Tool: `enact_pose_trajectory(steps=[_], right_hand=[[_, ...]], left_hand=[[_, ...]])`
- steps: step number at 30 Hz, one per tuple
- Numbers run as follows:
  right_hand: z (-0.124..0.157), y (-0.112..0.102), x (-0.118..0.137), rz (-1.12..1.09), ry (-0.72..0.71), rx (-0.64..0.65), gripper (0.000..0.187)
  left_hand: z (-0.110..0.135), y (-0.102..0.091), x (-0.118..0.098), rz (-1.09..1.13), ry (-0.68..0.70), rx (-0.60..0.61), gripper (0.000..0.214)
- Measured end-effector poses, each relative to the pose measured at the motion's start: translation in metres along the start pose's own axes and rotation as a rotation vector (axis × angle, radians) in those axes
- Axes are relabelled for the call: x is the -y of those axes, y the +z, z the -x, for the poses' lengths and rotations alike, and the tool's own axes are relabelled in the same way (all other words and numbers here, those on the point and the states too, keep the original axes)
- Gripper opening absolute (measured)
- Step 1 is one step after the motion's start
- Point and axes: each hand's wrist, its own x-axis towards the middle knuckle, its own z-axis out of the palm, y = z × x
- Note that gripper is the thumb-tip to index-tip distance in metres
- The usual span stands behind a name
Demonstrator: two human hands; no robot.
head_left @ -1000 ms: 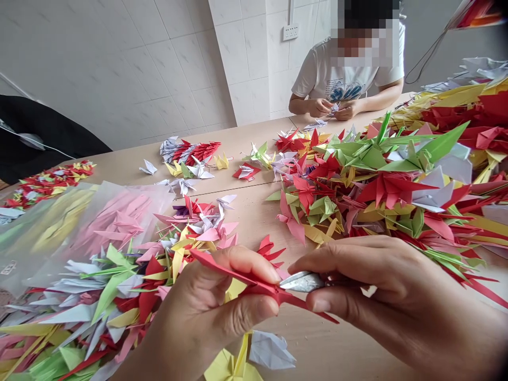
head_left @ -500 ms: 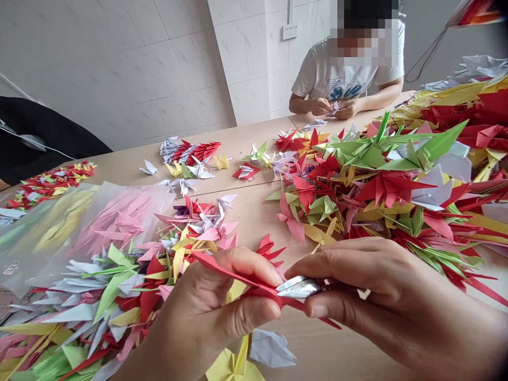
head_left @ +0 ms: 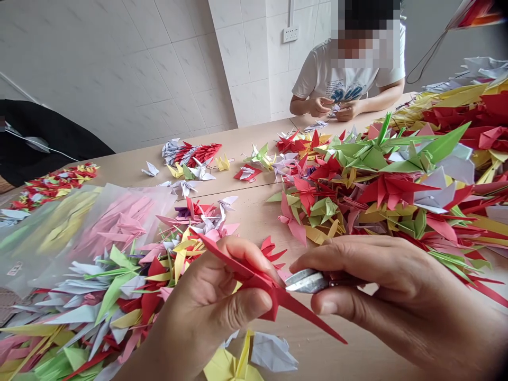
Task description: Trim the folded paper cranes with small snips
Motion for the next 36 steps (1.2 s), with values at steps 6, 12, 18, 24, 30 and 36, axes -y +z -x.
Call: enact_pose_trajectory(steps=[6,12,18,24,30,36], right_hand=[[0.002,0.006,-0.006,0.063,-0.046,-0.129,0.026],[0.003,0.009,-0.005,0.123,-0.026,-0.151,0.019],[0.003,0.01,-0.004,0.169,-0.062,-0.088,0.017],[0.01,0.008,-0.004,0.221,-0.071,-0.052,0.015],[0.012,0.008,-0.005,0.274,-0.108,-0.068,0.015],[0.01,0.011,-0.004,0.225,-0.07,-0.064,0.017]], left_hand=[[0.001,-0.004,0.004,-0.003,-0.007,-0.016,0.009],[0.003,-0.006,0.005,0.029,-0.033,-0.014,0.015],[0.002,-0.005,0.007,0.036,-0.036,-0.01,0.014],[0.002,-0.004,0.006,0.028,-0.035,-0.008,0.013],[0.003,-0.005,0.007,-0.018,-0.018,-0.004,0.015],[-0.001,-0.004,0.008,0.057,-0.013,-0.006,0.015]])
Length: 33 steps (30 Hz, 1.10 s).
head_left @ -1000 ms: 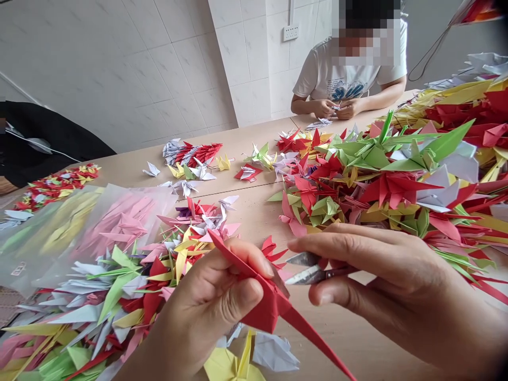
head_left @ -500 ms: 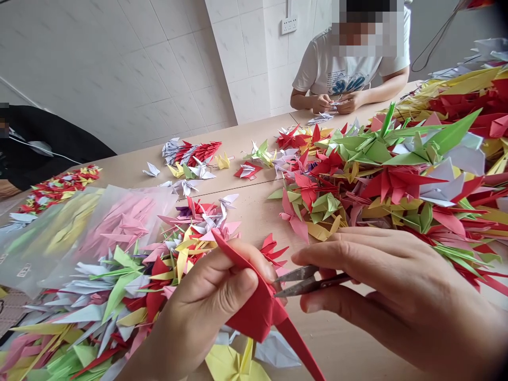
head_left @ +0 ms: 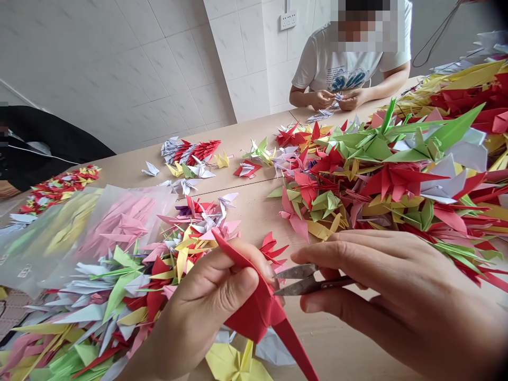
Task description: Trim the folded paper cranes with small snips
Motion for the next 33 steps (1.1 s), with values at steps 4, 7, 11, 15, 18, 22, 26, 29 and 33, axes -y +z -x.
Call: enact_pose_trajectory(steps=[4,7,11,15,18,22,26,29,33], right_hand=[[-0.0033,0.002,0.001,-0.062,0.022,0.003,0.015],[-0.0055,0.0033,0.0026,-0.145,0.029,-0.011,0.017],[-0.0067,0.0034,0.004,-0.201,0.06,-0.007,0.018],[-0.0062,0.0001,0.0023,-0.217,0.106,0.033,0.02],[-0.0048,-0.0013,-0.0003,-0.267,0.124,0.118,0.017],[-0.0036,0.0003,-0.0018,-0.321,0.137,0.21,0.019],[-0.0046,0.0011,-0.0001,-0.301,0.128,0.204,0.02],[-0.0053,0.0014,0.0005,-0.321,0.133,0.219,0.026],[-0.0057,0.0034,-0.001,-0.387,0.155,0.265,0.029]], left_hand=[[-0.0024,0.0008,0.0027,0.116,-0.03,0.001,0.015],[-0.004,0.0018,0.0047,0.151,-0.057,0.004,0.019],[-0.0063,0.0023,0.0053,0.183,-0.088,0.015,0.022],[-0.007,0.0009,0.0056,0.238,-0.114,0.093,0.015],[-0.0068,0.001,0.0058,0.253,-0.095,0.072,0.015],[-0.0074,0.0034,0.0049,0.219,-0.064,0.051,0.017],[-0.0082,0.0053,0.0035,0.255,-0.083,0.084,0.017],[-0.0084,0.0058,0.0028,0.28,-0.087,0.114,0.016],[-0.0081,0.0054,0.0039,0.273,-0.065,0.134,0.017]])
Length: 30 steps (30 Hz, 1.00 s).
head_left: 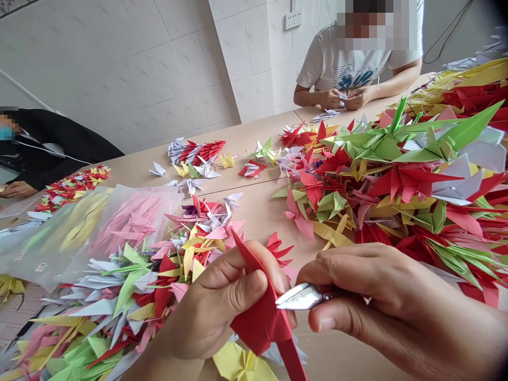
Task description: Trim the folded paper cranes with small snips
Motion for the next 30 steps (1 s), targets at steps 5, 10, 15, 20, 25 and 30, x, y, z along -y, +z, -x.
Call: enact_pose_trajectory(steps=[5,10,15,20,25,30], right_hand=[[-0.001,0.001,0.0,0.016,-0.024,-0.027,0.032],[-0.002,0.0,0.003,0.073,-0.03,-0.077,0.035],[0.002,-0.003,0.002,0.129,-0.01,-0.118,0.034],[0.004,-0.005,0.002,0.175,-0.023,-0.144,0.03],[0.004,-0.009,0.006,0.137,-0.014,-0.141,0.026],[0.006,-0.012,0.006,0.149,-0.031,-0.131,0.025]], left_hand=[[0.001,-0.002,0.002,-0.029,0.028,-0.031,0.016],[0.002,-0.002,0.002,-0.029,0.011,-0.051,0.017],[0.001,-0.001,0.002,-0.038,0.032,-0.043,0.018],[0.002,0.0,-0.002,-0.084,0.063,-0.068,0.017],[0.011,-0.002,-0.003,-0.307,0.16,-0.128,0.015],[0.015,-0.001,-0.001,-0.389,0.181,-0.147,0.017]])
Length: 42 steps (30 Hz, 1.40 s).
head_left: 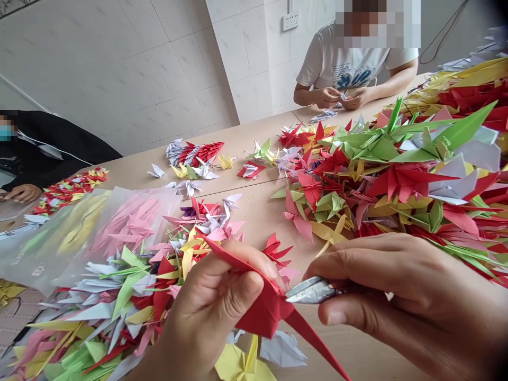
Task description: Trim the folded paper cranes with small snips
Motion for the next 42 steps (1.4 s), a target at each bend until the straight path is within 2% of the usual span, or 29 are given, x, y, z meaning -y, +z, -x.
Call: enact_pose_trajectory(steps=[7,12,18,23,26,30,35,42], right_hand=[[0.0004,0.002,-0.0024,0.042,0.007,0.038,0.024],[-0.0013,0.0047,-0.0018,0.016,0.003,0.0,0.026],[-0.0007,0.0049,-0.0007,0.011,0.016,0.025,0.019],[0.0008,0.0029,-0.0001,0.01,-0.018,0.028,0.02],[-0.0011,0.0025,-0.001,-0.001,-0.046,-0.003,0.017],[-0.0028,0.0038,-0.0022,-0.069,-0.124,-0.053,0.021],[0.0002,0.0052,-0.0013,0.007,-0.026,-0.032,0.022],[-0.0003,0.0072,-0.0013,-0.002,-0.012,0.0,0.026]], left_hand=[[-0.0032,0.0024,-0.0019,-0.002,-0.011,0.01,0.016],[-0.0021,0.0018,-0.0017,-0.012,0.0,-0.011,0.016],[-0.0018,0.004,-0.0019,-0.024,0.008,-0.021,0.016],[-0.0027,0.0053,-0.003,-0.043,0.018,-0.035,0.016],[-0.0035,0.0038,-0.0018,-0.087,0.043,-0.045,0.016],[-0.0036,0.0015,0.0002,-0.175,0.087,-0.069,0.015],[-0.0013,0.0023,-0.0003,-0.046,0.018,-0.035,0.015],[0.0006,0.0036,-0.0015,-0.066,0.019,-0.038,0.015]])
